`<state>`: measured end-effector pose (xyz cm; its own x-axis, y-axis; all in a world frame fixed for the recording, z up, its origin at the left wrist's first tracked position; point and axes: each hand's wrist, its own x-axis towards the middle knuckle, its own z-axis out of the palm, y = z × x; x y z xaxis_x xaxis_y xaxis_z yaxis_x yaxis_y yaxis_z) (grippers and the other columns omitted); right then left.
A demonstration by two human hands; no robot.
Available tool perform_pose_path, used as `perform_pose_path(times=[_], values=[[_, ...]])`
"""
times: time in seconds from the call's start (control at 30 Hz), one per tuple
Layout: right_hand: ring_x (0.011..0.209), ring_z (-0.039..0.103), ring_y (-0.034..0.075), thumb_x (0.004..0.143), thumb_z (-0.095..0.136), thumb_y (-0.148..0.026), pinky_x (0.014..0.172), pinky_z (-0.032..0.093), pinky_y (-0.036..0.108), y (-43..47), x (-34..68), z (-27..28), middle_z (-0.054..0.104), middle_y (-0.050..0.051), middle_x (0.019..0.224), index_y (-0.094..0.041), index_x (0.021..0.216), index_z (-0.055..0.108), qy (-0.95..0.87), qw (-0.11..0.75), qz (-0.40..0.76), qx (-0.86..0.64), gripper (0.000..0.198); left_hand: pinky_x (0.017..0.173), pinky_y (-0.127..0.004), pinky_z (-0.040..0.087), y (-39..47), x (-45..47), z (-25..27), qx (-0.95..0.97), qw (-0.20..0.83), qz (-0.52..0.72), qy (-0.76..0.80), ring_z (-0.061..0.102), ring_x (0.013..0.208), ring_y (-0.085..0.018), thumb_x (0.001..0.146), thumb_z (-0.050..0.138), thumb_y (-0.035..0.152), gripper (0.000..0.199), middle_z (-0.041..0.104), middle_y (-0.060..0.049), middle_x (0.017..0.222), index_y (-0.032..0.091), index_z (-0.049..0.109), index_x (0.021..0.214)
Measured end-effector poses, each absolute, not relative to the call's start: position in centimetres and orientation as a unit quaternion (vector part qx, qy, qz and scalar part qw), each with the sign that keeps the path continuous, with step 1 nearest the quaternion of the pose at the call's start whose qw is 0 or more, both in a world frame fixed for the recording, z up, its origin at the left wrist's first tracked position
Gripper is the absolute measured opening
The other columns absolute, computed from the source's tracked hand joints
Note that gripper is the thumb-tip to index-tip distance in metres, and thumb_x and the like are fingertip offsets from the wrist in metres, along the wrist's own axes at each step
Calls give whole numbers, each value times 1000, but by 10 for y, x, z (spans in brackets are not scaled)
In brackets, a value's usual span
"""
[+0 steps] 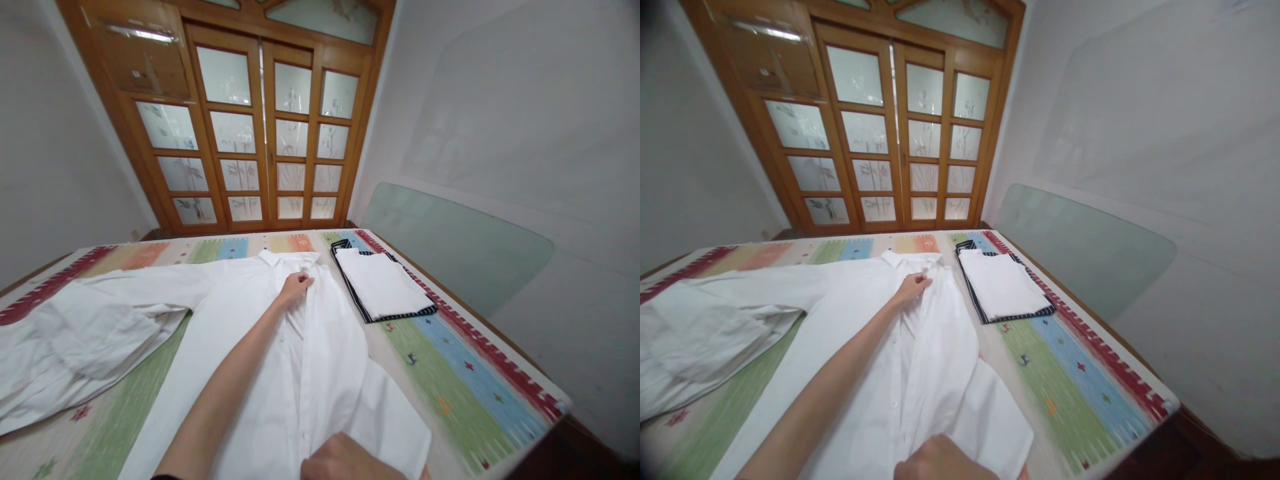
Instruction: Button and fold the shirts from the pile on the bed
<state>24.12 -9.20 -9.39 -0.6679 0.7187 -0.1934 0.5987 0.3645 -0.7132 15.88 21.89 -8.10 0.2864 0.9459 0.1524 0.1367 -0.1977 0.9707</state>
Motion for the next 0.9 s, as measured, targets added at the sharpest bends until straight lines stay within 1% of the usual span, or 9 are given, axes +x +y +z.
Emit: perform_pose_path(times=[0.1,0.2,0.3,0.4,0.47,0.53,0.63,0.77,0.9], values=[[76,57,14,88,56,-44,72,40,23,-90,263,-65,64,2,80,-19,84,64,-805,174,332,-459,27,54,-21,39,221,142,-86,597,461,487,440,51,57,-11,77,57,49,32,52,5,56,19,54,67],[86,58,19,94,45,-38,82,42,30,-84,302,-53,64,6,87,-19,83,61,-721,281,187,-605,27,55,-20,40,221,117,-91,549,453,530,461,52,59,-10,78,56,50,32,54,5,62,19,52,73],[91,57,25,89,48,-39,86,41,37,-83,339,-64,63,10,93,-20,87,61,-624,305,62,-717,24,53,-21,42,216,96,-94,513,480,515,491,55,57,-11,77,61,49,31,58,3,63,19,55,79],[79,58,22,87,48,-46,76,44,35,-86,359,-81,62,7,85,-20,90,61,-603,284,126,-735,30,50,-24,45,204,87,-95,495,550,457,494,59,54,-13,78,63,50,33,63,1,63,18,57,84],[70,56,20,85,48,-50,69,43,33,-87,365,-88,59,3,74,-19,92,60,-592,270,180,-737,34,51,-26,49,195,87,-95,509,607,398,462,62,56,-15,74,69,48,35,67,-2,66,16,61,84],[64,53,18,82,49,-51,63,40,31,-87,369,-90,55,0,66,-19,86,59,-579,269,217,-738,34,57,-29,52,188,88,-95,528,638,367,423,66,62,-18,68,77,44,36,71,-6,70,14,64,83],[60,47,15,79,50,-53,57,35,27,-83,375,-89,49,-3,61,-21,71,50,-569,293,255,-725,33,65,-32,55,185,89,-97,525,612,430,407,68,69,-20,68,77,47,40,72,-8,74,12,66,83],[55,40,12,77,54,-51,52,29,24,-85,379,-81,41,-6,56,-23,66,39,-579,301,278,-705,34,67,-32,55,191,80,-101,478,540,522,455,68,70,-20,73,71,49,39,72,-7,76,14,64,89],[55,42,11,72,64,-41,53,27,24,-86,375,-70,47,-5,54,-21,58,42,-645,171,291,-686,33,62,-29,53,188,67,-108,532,480,462,523,67,67,-18,75,69,38,38,71,-5,79,16,59,104]])
